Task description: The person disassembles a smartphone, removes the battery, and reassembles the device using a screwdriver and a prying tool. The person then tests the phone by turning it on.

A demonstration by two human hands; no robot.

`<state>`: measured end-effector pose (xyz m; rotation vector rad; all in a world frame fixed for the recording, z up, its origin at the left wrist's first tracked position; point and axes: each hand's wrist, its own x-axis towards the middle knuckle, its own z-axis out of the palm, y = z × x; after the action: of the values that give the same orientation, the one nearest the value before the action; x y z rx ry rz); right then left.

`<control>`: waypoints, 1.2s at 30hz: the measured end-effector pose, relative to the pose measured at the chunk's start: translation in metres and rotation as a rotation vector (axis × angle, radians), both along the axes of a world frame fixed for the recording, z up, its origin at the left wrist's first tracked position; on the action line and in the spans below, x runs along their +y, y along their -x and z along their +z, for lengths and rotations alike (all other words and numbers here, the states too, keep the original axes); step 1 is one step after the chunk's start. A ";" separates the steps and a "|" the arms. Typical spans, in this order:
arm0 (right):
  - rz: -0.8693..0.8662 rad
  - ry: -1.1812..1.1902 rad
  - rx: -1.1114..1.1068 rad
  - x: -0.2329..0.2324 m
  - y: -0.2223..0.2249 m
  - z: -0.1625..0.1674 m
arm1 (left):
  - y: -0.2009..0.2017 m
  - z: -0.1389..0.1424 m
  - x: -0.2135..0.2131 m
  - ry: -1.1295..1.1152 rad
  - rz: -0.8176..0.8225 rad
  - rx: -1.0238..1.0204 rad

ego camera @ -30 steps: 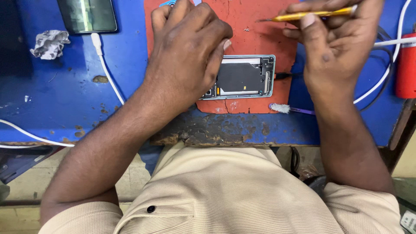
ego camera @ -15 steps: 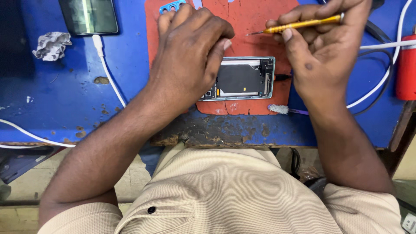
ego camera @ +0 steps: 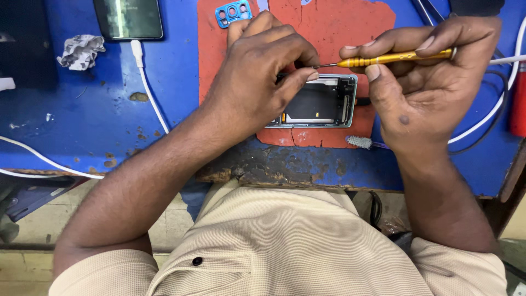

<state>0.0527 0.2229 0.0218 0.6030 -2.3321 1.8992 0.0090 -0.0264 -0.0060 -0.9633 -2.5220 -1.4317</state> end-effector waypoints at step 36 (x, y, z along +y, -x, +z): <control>-0.110 -0.068 0.053 0.009 -0.022 0.012 | -0.001 0.000 0.000 0.012 -0.023 0.023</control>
<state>0.0745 0.2318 0.0337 0.5129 -2.3534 1.7431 0.0095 -0.0265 -0.0063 -1.0075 -2.5146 -1.4045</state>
